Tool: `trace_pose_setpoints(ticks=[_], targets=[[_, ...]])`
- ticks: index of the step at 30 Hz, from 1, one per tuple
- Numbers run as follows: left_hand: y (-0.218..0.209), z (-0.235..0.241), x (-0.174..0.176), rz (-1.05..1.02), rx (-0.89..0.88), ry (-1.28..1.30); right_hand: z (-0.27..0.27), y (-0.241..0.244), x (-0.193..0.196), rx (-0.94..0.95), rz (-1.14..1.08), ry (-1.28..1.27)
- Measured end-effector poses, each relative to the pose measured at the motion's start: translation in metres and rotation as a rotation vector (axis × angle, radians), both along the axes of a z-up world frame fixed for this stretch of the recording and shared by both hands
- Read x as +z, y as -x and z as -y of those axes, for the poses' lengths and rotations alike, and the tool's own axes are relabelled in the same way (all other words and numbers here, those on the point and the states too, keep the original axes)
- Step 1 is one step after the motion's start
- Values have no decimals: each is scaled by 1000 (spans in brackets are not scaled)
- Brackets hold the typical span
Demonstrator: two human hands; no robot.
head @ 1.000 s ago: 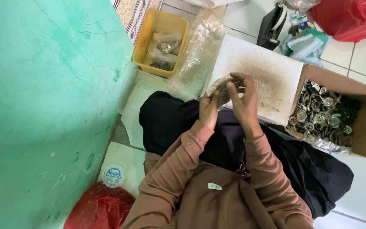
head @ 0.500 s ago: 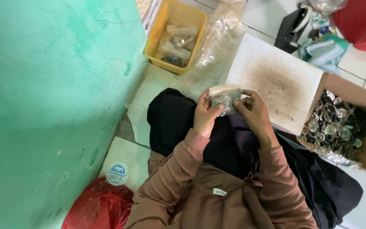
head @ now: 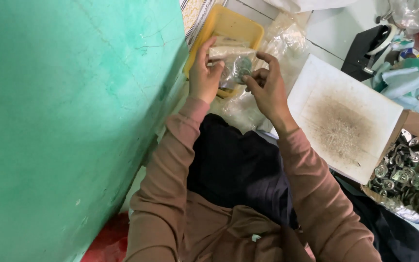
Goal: Picking up small circular metal parts from a cardboard box and placing them into a small plastic bag.
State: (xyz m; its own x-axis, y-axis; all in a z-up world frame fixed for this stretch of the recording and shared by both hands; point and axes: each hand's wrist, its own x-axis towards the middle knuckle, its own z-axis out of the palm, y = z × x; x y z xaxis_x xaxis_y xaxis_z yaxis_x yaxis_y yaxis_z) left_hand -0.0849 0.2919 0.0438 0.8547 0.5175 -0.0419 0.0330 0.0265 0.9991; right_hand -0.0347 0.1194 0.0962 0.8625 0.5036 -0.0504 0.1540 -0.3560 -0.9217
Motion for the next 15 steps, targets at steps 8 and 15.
trace_pose_setpoints(ticks=[8,15], targets=[[-42,-37,-61,-570,-343,-809,-4,-10,-15,99,74,418],[-46,-30,-81,-393,-428,-1071,32,-1,-17,116,300,347]])
